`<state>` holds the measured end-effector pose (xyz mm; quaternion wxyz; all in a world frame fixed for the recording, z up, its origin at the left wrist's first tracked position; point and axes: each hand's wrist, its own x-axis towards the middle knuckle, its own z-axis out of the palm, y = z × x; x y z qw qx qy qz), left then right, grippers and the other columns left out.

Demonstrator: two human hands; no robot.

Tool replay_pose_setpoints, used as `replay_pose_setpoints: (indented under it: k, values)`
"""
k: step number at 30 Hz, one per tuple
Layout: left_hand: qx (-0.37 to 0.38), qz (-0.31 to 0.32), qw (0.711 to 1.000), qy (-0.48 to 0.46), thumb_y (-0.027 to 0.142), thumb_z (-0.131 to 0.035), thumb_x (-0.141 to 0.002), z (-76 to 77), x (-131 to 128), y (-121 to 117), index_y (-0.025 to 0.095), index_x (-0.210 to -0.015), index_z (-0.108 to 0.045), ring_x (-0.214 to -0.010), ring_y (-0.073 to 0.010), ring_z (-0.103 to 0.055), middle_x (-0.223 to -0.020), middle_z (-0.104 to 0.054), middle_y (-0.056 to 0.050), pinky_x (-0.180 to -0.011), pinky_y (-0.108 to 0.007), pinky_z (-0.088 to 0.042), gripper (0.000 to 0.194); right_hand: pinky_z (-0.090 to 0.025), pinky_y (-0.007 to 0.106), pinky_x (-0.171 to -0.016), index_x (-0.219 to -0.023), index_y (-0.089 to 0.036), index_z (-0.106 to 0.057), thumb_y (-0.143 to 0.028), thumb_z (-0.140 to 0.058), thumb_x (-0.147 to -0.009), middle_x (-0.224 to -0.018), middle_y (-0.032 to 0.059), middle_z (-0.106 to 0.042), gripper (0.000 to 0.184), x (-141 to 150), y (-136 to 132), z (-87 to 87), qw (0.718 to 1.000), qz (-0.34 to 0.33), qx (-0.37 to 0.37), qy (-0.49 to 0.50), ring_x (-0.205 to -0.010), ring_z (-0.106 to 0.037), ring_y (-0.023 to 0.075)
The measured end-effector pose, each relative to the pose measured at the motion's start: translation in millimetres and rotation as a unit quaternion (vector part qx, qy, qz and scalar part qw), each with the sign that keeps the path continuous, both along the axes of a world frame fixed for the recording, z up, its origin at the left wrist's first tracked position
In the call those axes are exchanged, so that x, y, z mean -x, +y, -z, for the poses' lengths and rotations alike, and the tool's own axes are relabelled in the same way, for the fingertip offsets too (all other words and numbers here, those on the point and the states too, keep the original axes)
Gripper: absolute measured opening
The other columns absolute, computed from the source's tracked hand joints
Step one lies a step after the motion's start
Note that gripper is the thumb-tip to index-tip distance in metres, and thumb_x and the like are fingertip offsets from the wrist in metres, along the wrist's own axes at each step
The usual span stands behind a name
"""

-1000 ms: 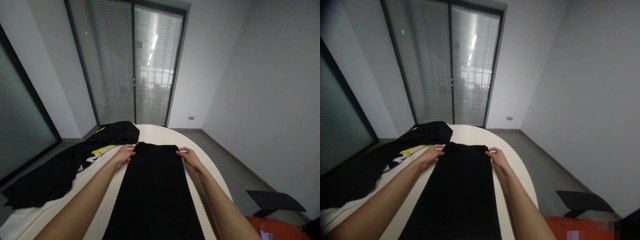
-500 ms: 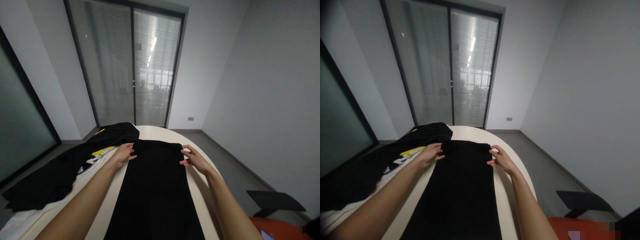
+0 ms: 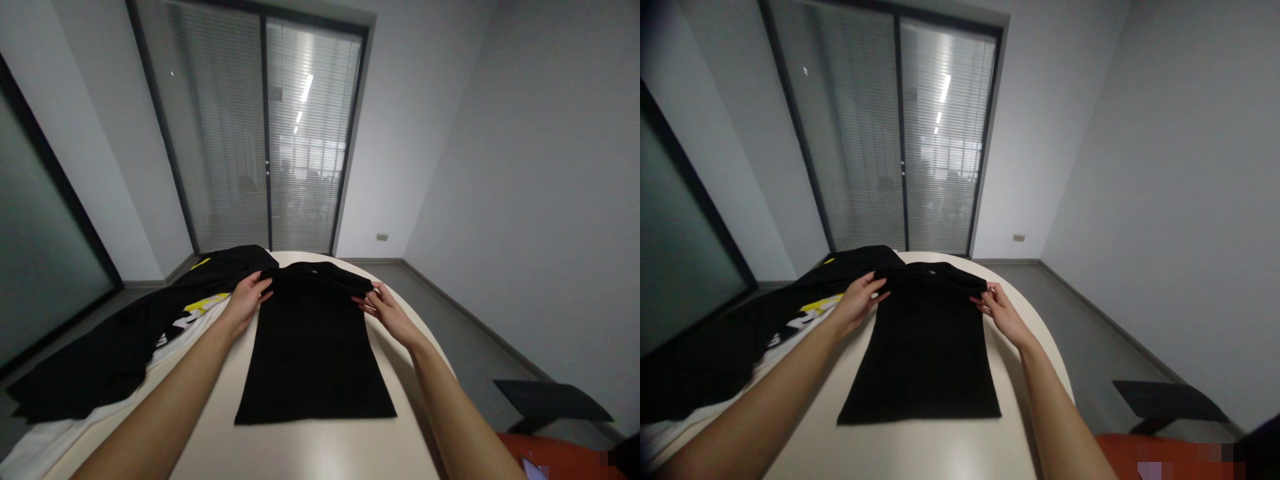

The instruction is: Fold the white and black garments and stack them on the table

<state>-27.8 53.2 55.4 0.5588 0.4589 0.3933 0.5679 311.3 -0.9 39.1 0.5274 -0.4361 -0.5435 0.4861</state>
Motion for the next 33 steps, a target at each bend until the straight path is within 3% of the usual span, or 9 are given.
replay_pose_setpoints:
  k: [6,9,12,15,20,24,28,31,33]
  values:
    - [-0.013,0.109,0.993,0.034,0.029,-0.080,-0.069,-5.7,16.4,-14.0,0.019,-0.091,-0.070,-0.099,-0.0198,-0.062,-0.099,-0.068,-0.002,-0.093,-0.041,-0.053,0.026,-0.046,0.051,-0.103,-0.106,-0.026,-0.053,-0.039,-0.065,-0.087,-0.117,0.0035,-0.064,0.026,-19.8,-6.7,0.2,0.990,-0.113,0.068,0.057,-0.109,-0.066,0.0243]
    - [-0.003,0.178,0.982,0.058,0.028,-0.081,-0.070,-3.6,30.8,-25.6,0.019,-0.091,-0.070,-0.094,-0.0183,-0.062,-0.093,-0.067,-0.001,-0.093,-0.038,-0.052,0.025,-0.048,0.048,-0.100,-0.095,-0.023,-0.056,-0.026,-0.066,-0.079,-0.108,0.0031,-0.067,0.019,-28.1,-12.8,-0.3,0.975,-0.194,0.099,0.049,-0.100,-0.067,0.0208]
    - [-0.006,0.247,0.964,0.099,0.029,-0.083,-0.070,3.2,47.9,-35.4,0.019,-0.089,-0.070,-0.088,-0.0169,-0.063,-0.088,-0.067,-0.002,-0.087,-0.032,-0.050,0.025,-0.051,0.040,-0.093,-0.084,-0.020,-0.055,-0.019,-0.069,-0.068,-0.125,0.0071,-0.064,0.021,-31.8,-17.5,-1.4,0.960,-0.254,0.120,0.012,-0.101,-0.065,0.0209]
    - [-0.046,0.322,0.929,0.175,0.031,-0.083,-0.071,10.3,59.9,-42.6,0.018,-0.091,-0.072,-0.091,-0.0178,-0.062,-0.092,-0.069,-0.004,-0.087,-0.030,-0.047,0.026,-0.049,0.034,-0.086,-0.076,-0.018,-0.052,-0.017,-0.070,-0.062,-0.141,0.0131,-0.056,0.023,-32.6,-19.5,-3.8,0.948,-0.291,0.127,-0.026,-0.108,-0.063,0.0240]
    - [-0.088,0.447,0.854,0.251,0.027,-0.081,-0.073,14.3,58.6,-52.6,0.020,-0.089,-0.074,-0.099,-0.0198,-0.062,-0.098,-0.071,-0.004,-0.089,-0.030,-0.046,0.019,-0.045,0.034,-0.084,-0.069,-0.017,-0.051,-0.015,-0.068,-0.062,-0.139,0.0190,-0.057,0.018,-32.6,-21.3,-10.7,0.925,-0.341,0.124,-0.114,-0.130,-0.052,0.0321]
    - [-0.117,0.465,0.811,0.336,0.019,-0.079,-0.067,13.7,53.7,-58.8,0.021,-0.086,-0.074,-0.100,-0.0206,-0.062,-0.095,-0.070,-0.002,-0.092,-0.031,-0.045,0.020,-0.045,0.040,-0.090,-0.073,-0.017,-0.058,-0.021,-0.073,-0.065,-0.140,0.0209,-0.056,0.017,-31.3,-26.0,-17.1,0.904,-0.365,0.143,-0.170,-0.140,-0.040,0.0351]
    - [-0.099,0.458,0.790,0.395,0.024,-0.081,-0.064,10.4,53.8,-63.8,0.021,-0.089,-0.070,-0.098,-0.0192,-0.062,-0.101,-0.069,0.000,-0.089,-0.029,-0.047,0.028,-0.034,0.042,-0.110,-0.080,-0.017,-0.067,-0.029,-0.081,-0.067,-0.141,0.0169,-0.056,0.023,-28.7,-31.7,-24.0,0.890,-0.380,0.132,-0.213,-0.142,-0.038,0.0300]
    - [-0.103,0.452,0.781,0.418,0.033,-0.087,-0.059,3.5,52.7,-68.4,0.022,-0.090,-0.069,-0.100,-0.0194,-0.062,-0.108,-0.069,-0.001,-0.092,-0.029,-0.046,0.037,-0.040,0.040,-0.105,-0.080,-0.016,-0.070,-0.046,-0.080,-0.071,-0.132,0.0160,-0.063,0.033,-27.6,-32.7,-25.9,0.889,-0.360,0.136,-0.250,-0.131,-0.052,0.0300]
    - [-0.110,0.454,0.783,0.410,0.040,-0.083,-0.067,-3.0,51.5,-71.6,0.022,-0.084,-0.071,-0.103,-0.0208,-0.063,-0.105,-0.071,-0.002,-0.093,-0.029,-0.045,0.028,-0.046,0.037,-0.093,-0.076,-0.015,-0.069,-0.056,-0.073,-0.075,-0.112,0.0150,-0.073,0.041,-27.2,-31.3,-23.6,0.900,-0.319,0.128,-0.268,-0.108,-0.065,0.0267]
